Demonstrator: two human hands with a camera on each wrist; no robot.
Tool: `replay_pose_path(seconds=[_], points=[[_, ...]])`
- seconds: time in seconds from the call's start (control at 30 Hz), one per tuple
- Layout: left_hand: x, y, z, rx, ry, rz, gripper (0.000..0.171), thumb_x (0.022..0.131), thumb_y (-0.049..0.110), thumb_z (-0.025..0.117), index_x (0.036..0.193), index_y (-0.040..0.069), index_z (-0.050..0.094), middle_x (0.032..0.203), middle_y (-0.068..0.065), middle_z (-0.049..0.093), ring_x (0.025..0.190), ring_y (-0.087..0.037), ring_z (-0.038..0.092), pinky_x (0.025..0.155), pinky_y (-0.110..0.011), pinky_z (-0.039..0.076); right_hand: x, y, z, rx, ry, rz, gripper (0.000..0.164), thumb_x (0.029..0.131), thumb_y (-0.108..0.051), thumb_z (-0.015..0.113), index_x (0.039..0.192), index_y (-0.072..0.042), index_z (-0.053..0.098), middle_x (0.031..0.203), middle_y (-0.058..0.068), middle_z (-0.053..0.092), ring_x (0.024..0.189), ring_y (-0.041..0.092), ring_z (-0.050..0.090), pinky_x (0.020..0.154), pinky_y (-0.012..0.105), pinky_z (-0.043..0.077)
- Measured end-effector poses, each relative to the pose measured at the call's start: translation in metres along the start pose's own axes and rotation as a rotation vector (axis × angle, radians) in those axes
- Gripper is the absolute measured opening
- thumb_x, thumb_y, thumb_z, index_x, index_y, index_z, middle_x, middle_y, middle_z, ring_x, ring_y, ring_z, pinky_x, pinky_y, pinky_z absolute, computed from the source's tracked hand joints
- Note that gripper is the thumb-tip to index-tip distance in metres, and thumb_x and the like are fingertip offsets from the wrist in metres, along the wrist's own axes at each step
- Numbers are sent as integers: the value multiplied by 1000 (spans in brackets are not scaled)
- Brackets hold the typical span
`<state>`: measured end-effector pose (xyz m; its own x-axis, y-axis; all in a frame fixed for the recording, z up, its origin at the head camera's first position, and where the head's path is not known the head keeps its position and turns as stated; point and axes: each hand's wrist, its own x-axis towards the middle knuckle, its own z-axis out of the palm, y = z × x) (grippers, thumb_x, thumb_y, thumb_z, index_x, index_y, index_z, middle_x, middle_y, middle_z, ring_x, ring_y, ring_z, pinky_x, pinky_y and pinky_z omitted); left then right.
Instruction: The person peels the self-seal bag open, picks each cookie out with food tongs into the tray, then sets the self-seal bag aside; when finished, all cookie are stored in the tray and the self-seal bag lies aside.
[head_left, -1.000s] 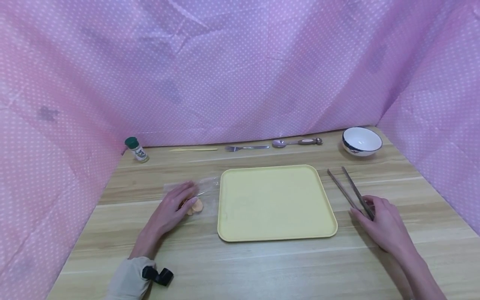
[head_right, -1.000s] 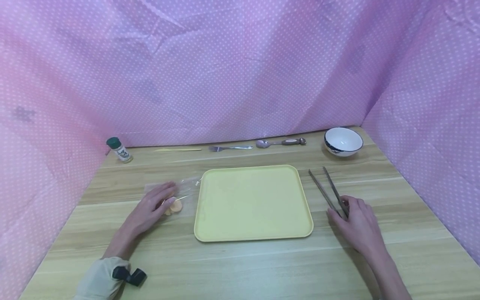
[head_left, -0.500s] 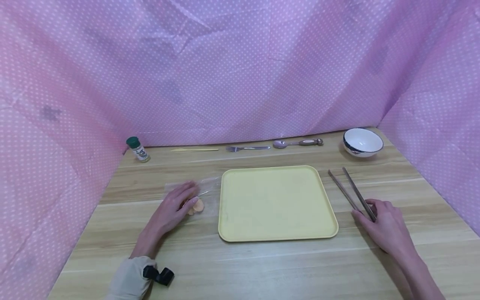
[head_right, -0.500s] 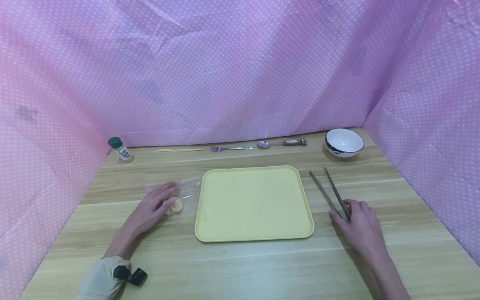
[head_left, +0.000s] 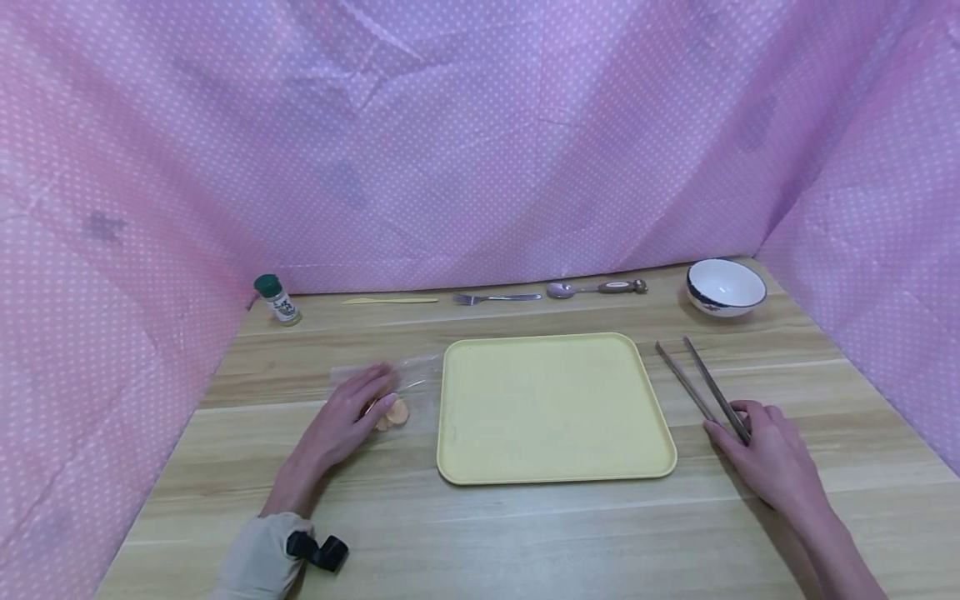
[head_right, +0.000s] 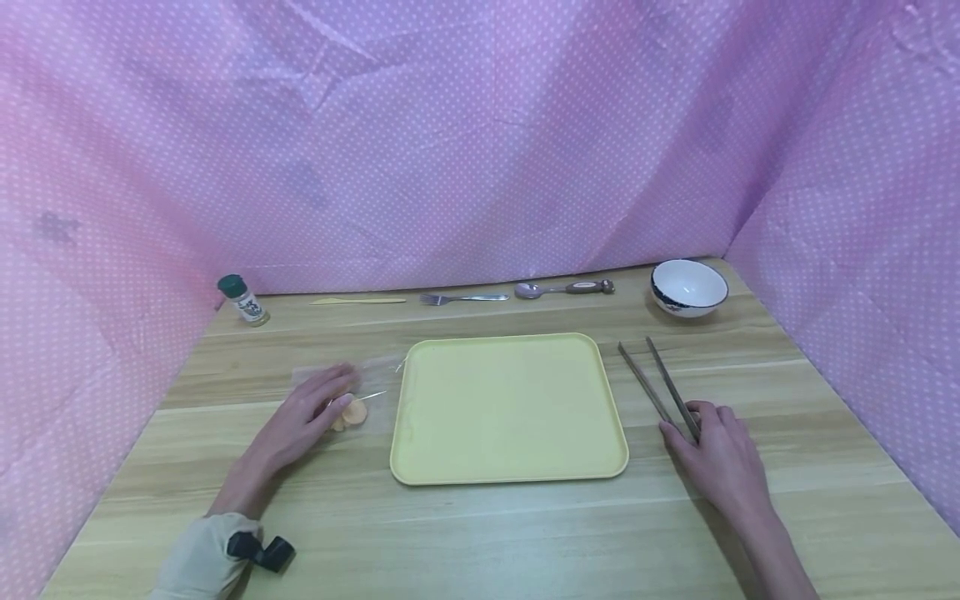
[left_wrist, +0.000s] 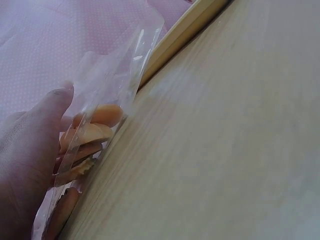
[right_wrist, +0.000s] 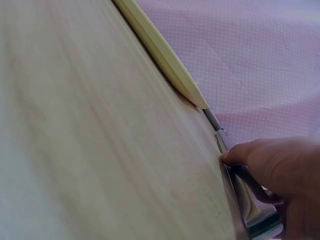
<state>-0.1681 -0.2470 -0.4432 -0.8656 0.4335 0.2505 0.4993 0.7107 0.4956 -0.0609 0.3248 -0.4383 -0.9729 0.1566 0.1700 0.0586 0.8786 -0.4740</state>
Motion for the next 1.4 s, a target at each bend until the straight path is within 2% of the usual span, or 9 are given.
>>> replay_pose_path(seconds=[0.33, 0.67, 1.07, 1.27, 1.4], points=[[1, -2, 1, 9, 1, 7, 44, 109, 29, 56, 145, 5, 60, 156, -18, 48, 145, -40, 40, 117, -62, 29, -1, -8, -2, -7, -4, 58, 60, 97, -34, 73, 119, 18, 55, 107, 41, 60, 95, 56, 58, 72, 64, 47], [0, -3, 3, 10, -2, -4, 44, 109, 31, 55, 146, 7, 60, 156, -18, 47, 145, -41, 39, 116, -64, 29, -1, -8, -3, 4, 26, 36, 46, 96, -20, 73, 110, 22, 58, 96, 37, 59, 87, 49, 59, 70, 62, 48], [-1, -3, 3, 4, 16, 16, 42, 109, 29, 55, 144, 6, 62, 154, -18, 49, 144, -40, 41, 116, -63, 29, 1, -8, -5, 14, 8, 23, 43, 99, -21, 70, 111, 18, 58, 90, 26, 61, 80, 41, 61, 57, 51, 49], [-1, -4, 3, 6, 18, 19, 42, 109, 29, 55, 143, 6, 62, 154, -18, 49, 144, -40, 41, 116, -63, 30, 2, -13, -9, 31, -40, 76, 48, 103, -28, 65, 120, 15, 53, 88, 21, 61, 79, 39, 61, 60, 54, 49], [-1, -4, 2, 3, 11, 12, 42, 109, 29, 55, 144, 7, 62, 155, -17, 49, 144, -40, 41, 116, -62, 30, 3, -16, -10, 41, -46, 73, 49, 103, -29, 64, 121, 15, 52, 92, 24, 64, 81, 42, 63, 64, 58, 49]])
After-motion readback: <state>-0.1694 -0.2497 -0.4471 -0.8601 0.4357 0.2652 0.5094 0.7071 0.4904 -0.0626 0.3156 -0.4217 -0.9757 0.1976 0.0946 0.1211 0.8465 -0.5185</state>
